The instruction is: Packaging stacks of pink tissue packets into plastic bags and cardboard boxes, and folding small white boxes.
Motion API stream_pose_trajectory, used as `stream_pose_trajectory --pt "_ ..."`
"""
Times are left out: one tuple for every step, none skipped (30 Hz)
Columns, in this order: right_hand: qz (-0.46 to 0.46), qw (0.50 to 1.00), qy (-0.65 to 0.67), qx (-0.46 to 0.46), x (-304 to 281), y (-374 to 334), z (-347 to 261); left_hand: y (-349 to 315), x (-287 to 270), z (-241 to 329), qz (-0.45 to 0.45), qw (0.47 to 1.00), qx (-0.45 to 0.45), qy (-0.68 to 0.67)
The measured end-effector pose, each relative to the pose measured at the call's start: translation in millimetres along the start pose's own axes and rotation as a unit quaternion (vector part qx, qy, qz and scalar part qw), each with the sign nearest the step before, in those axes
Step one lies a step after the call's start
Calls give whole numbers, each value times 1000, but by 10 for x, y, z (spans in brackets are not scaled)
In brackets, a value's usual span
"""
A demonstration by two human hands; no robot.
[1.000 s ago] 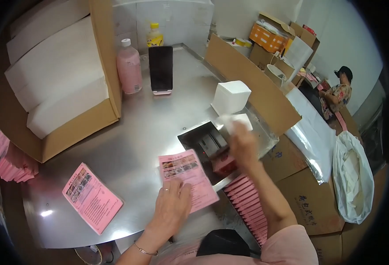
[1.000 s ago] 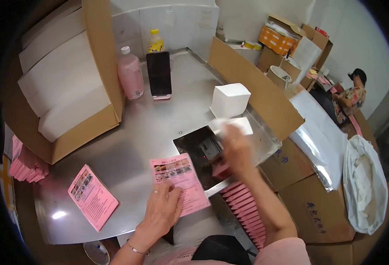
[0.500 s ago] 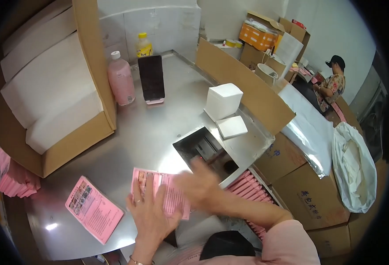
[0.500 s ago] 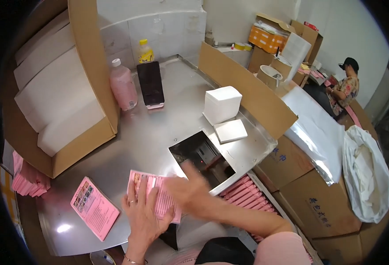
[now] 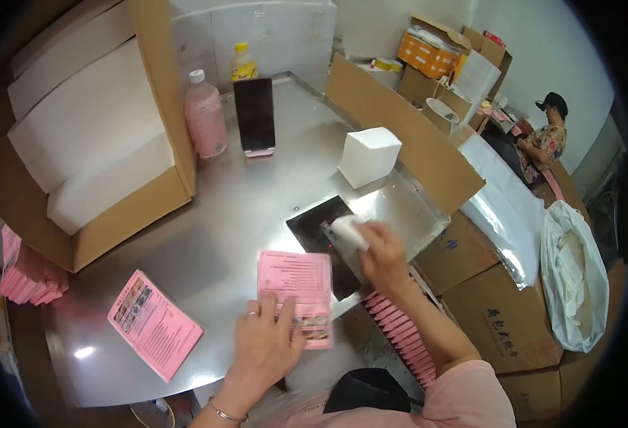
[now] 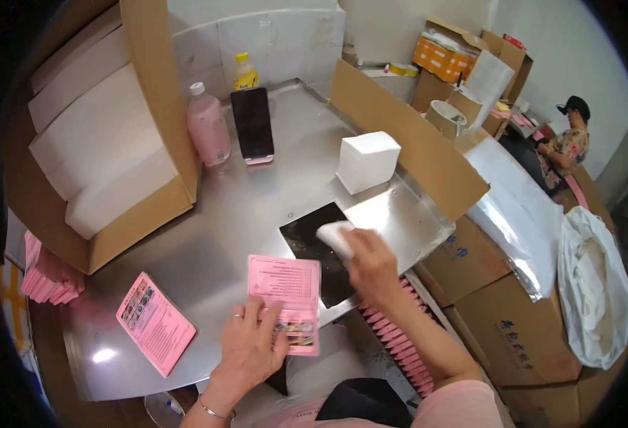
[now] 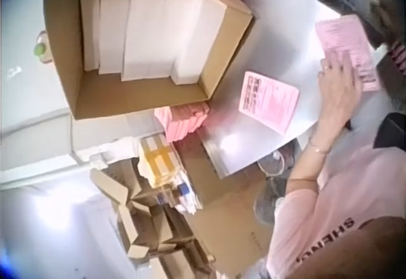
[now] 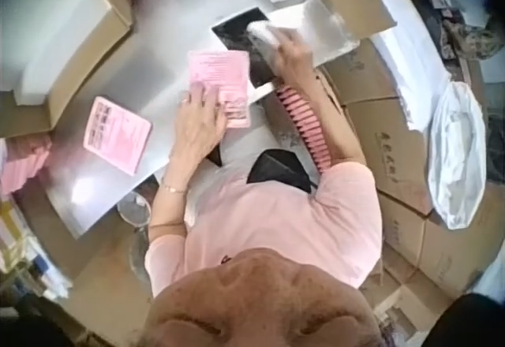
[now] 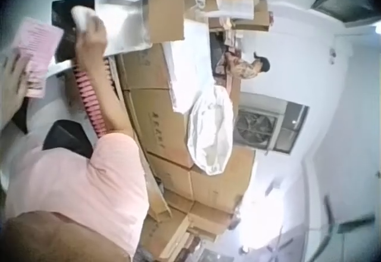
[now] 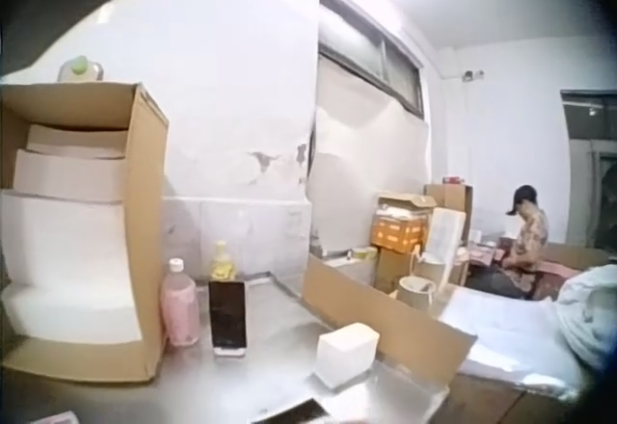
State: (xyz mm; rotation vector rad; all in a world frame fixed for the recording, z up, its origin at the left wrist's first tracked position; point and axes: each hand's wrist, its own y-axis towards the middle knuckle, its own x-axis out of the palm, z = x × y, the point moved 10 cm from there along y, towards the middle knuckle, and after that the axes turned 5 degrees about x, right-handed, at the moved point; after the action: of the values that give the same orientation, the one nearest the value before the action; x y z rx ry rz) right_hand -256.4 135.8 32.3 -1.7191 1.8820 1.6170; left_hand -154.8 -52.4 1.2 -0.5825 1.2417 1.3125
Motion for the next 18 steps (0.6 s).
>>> stream_pose_trajectory --pt "-22 995 24 -92 25 -154 -388 -21 39 -37 -22 997 -13 -78" --pt "-74 978 18 -195 120 -429 -770 -52 63 -78 -43 987 -25 -153" --pt "-254 919 -121 -275 678 -1009 -864 -36 38 -97 -43 987 -19 -153" --pt "-307 894 -45 -324 436 -950 -1508 -83 -73 -279 1 995 -49 -92" --pt "-168 933 59 -314 169 -1070 -1546 -100 -189 -329 43 996 -63 -39" --pt "-131 945 27 -299 343 -1019 -1384 -75 -192 -255 44 998 -32 -42" --pt "-98 954 0 -284 515 -897 -1279 -54 -184 -175 43 998 -7 -45" --pt "-139 960 -24 -242 680 -553 -1227 -8 -146 -59 34 998 -13 -60" --pt "-234 938 -120 -226 1033 -403 -1137 41 -133 72 28 997 -14 -75" --pt "-234 955 -23 -179 1034 -204 -1155 59 -112 81 29 997 -13 -74" --pt "-234 955 -20 -183 1170 -129 -1105 77 -37 -9 25 997 -44 -57" --pt "-219 960 -63 -162 1326 -64 -910 88 5 -55 20 996 -68 -46" --pt "-207 963 -100 -144 1457 -13 -783 38 -82 -99 20 996 -70 -45" --pt "-188 970 -77 -135 1359 -59 -642 -74 -183 -153 -7 992 -75 -97" --pt "-168 975 -51 -134 1217 -72 -493 -188 -259 -234 -26 986 -84 -145" --pt "-161 985 22 -51 1091 -22 -232 -287 -349 -251 5 990 -68 -121" --pt "-156 983 93 33 986 -19 40 -305 -347 -248 7 990 -71 -121" --pt "-201 977 34 59 983 -35 269 -324 -359 -111 14 994 -30 -103"
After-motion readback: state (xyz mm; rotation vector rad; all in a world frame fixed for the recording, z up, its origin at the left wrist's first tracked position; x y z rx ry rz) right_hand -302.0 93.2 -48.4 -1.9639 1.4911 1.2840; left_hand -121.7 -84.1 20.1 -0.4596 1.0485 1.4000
